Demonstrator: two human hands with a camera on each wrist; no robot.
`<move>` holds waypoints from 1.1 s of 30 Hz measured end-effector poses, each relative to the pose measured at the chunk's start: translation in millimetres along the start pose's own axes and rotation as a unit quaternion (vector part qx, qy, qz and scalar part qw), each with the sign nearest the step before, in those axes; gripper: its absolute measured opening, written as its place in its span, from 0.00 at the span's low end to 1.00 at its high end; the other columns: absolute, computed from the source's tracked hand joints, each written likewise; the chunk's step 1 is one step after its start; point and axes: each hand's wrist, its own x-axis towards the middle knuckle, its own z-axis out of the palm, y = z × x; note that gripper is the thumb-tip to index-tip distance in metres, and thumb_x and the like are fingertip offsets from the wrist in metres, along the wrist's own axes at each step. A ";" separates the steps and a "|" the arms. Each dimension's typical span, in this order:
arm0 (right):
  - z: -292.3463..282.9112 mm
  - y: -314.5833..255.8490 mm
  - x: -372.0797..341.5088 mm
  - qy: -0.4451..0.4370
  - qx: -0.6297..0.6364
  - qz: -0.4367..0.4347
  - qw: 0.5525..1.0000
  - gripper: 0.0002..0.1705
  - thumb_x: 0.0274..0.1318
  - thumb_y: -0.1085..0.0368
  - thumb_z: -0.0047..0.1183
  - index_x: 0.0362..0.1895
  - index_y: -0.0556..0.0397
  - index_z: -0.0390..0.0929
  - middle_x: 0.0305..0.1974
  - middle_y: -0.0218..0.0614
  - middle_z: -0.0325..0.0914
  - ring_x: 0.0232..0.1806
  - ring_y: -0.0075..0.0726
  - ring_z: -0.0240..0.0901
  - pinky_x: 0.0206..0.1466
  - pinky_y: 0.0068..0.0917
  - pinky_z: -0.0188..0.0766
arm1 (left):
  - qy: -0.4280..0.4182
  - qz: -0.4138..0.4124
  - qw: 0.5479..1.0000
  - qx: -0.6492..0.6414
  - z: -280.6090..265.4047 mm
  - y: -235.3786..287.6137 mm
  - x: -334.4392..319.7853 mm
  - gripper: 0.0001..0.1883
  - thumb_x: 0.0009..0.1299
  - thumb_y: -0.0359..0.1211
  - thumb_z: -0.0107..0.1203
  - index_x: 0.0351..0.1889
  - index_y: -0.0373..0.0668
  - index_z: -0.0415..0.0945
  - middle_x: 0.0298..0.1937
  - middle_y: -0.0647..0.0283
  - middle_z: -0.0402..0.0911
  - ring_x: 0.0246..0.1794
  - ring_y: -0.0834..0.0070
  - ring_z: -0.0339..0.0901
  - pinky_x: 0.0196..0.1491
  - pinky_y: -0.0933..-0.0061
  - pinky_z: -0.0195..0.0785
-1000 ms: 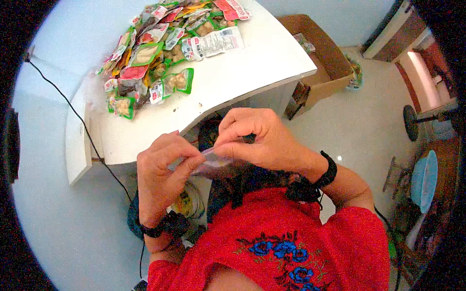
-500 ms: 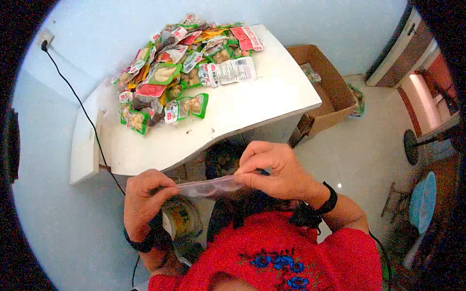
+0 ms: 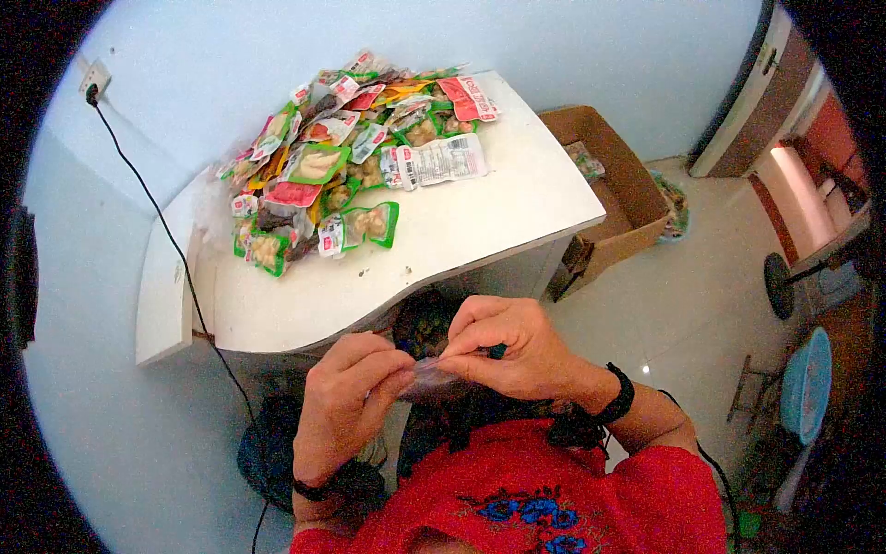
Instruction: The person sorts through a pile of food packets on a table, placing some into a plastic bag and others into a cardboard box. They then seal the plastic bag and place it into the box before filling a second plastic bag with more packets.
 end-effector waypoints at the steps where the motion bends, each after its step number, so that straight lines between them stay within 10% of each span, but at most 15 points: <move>1: -0.6 0.1 -0.7 -0.001 -0.005 -0.001 1.000 0.04 0.48 0.72 0.67 0.31 0.55 0.86 0.30 0.36 0.80 0.32 0.32 0.77 0.34 0.26 0.72 | 0.004 -0.002 1.000 0.008 3.0 -1.4 -1.8 0.07 0.59 0.28 0.65 0.34 0.41 0.79 0.33 0.59 0.77 0.34 0.59 0.76 0.39 0.62 0.71; 9: 3.2 5.5 0.1 0.053 0.011 -0.011 0.998 0.06 0.48 0.72 0.67 0.32 0.55 0.85 0.33 0.35 0.80 0.37 0.32 0.78 0.39 0.26 0.73 | 0.036 -0.004 0.999 0.006 6.5 4.6 -10.1 0.06 0.57 0.26 0.66 0.32 0.40 0.81 0.32 0.59 0.80 0.34 0.60 0.78 0.39 0.64 0.74; 24: 16.1 69.0 -33.1 -0.145 0.016 0.000 0.989 0.21 0.54 0.62 0.65 0.51 0.56 0.77 0.47 0.45 0.79 0.53 0.49 0.75 0.57 0.39 0.71 | 0.047 -0.074 0.996 -0.001 6.8 16.5 -13.6 0.05 0.57 0.22 0.62 0.32 0.37 0.79 0.32 0.54 0.79 0.34 0.55 0.78 0.39 0.62 0.72; 33: 33.8 87.2 -51.5 -0.085 0.065 -0.078 0.991 0.12 0.53 0.73 0.56 0.43 0.52 0.77 0.37 0.43 0.79 0.42 0.53 0.77 0.46 0.41 0.73 | -0.063 -0.258 0.956 -0.125 26.0 -29.3 5.3 0.05 0.63 0.26 0.57 0.30 0.32 0.77 0.26 0.63 0.79 0.29 0.79 0.74 0.35 0.76 0.67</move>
